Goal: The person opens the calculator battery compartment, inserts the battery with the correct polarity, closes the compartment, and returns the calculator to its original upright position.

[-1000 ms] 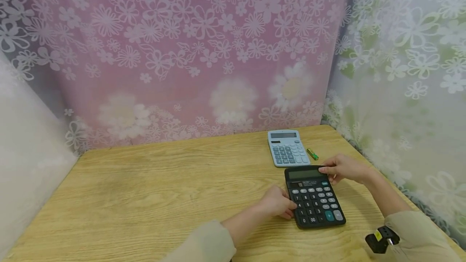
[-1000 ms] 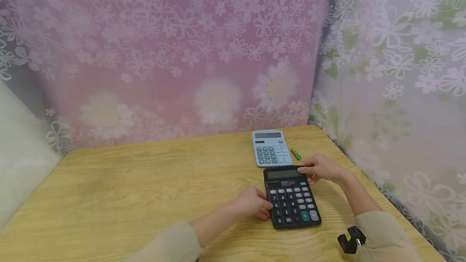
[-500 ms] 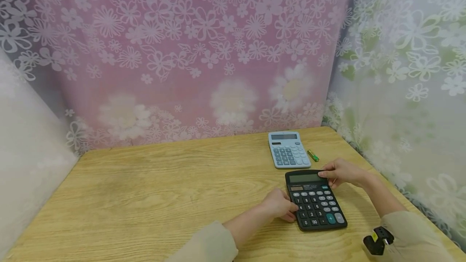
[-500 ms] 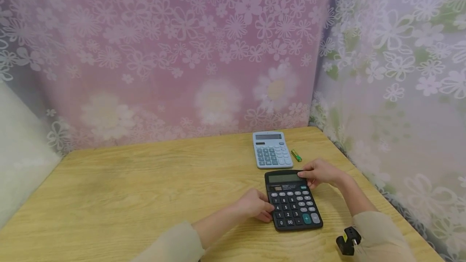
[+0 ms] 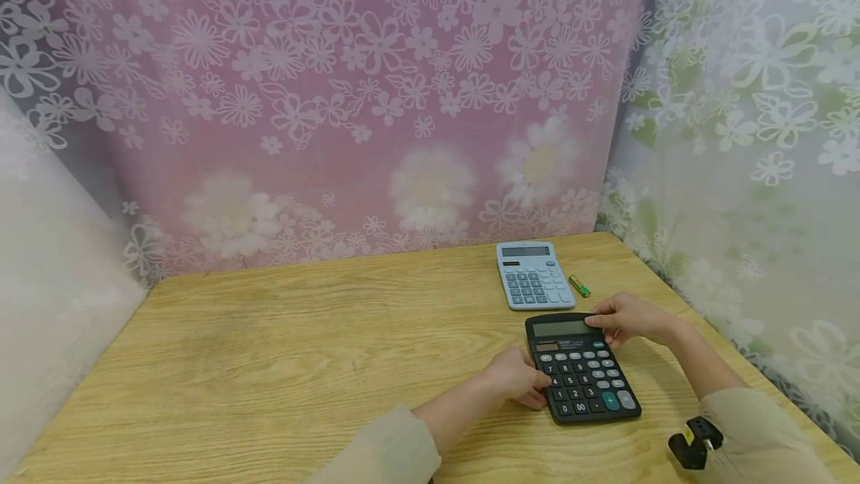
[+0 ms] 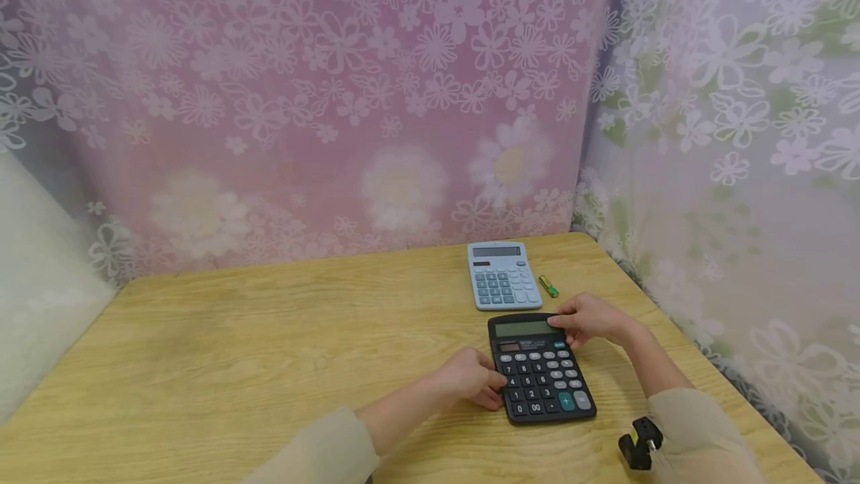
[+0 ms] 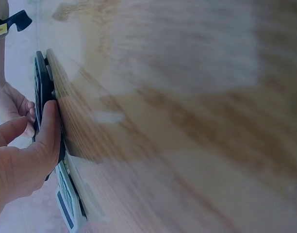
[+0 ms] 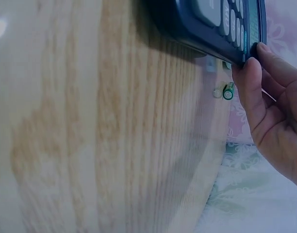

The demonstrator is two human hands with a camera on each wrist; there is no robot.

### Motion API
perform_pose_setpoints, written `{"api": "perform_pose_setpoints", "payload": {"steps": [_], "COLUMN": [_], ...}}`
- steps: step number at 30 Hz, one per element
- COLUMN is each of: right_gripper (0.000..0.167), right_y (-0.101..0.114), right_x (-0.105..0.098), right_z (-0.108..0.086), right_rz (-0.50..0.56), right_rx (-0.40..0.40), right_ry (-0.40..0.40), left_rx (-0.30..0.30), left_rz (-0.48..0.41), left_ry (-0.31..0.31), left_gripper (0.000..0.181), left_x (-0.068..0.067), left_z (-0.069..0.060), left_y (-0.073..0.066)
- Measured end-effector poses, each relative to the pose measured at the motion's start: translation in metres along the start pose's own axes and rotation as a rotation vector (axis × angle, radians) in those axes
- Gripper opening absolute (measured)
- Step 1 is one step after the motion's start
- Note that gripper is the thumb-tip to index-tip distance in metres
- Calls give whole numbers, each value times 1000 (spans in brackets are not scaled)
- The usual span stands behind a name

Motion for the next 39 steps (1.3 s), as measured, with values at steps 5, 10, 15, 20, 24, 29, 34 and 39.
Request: {"api": "perform_pose_setpoints", "payload": {"steps": [5, 10, 15, 20, 24, 29, 34, 39], "right_gripper": [28, 28, 35, 39, 40, 39, 39, 39], "right_y": [0, 8, 29, 49, 55, 60, 62, 58], "right_x": [0, -7, -24, -36, -41, -54, -63, -66], "right_z": [1, 3, 10, 21, 32, 51, 69, 93], "right_rz": [-8, -123, -311, -440, -505, -567, -591, -598], "right_rx": [-1, 14, -11, -91, -146, -159, -167, -166], "right_ry": [9, 5, -31, -93, -144, -221, -275, -259], "left_rx": [1, 53, 150, 229, 245, 244, 241, 227], "left_rz": [36, 54, 126, 188, 175, 148, 140, 122], "left_ry": [-10, -44, -131, -234, -289, -321, -350, -384], "left_gripper": [7, 12, 31, 30, 28, 28, 27, 28], "left_x": [-2, -12, -33, -57, -70, -76, -74, -72], "left_z": [-1, 0, 3, 9, 14, 21, 30, 39], "left_y": [-2, -9, -22, -35, -43, -53, -56, -59]}}
Point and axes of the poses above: each hand's wrist, its own z-axis towards the middle knuckle, its own x-axis out of the palm, y = z × x, the point moved 6 cm from there along z, towards the middle knuckle, and after that the axes turned 15 degrees about -x, right-handed, at the moved point
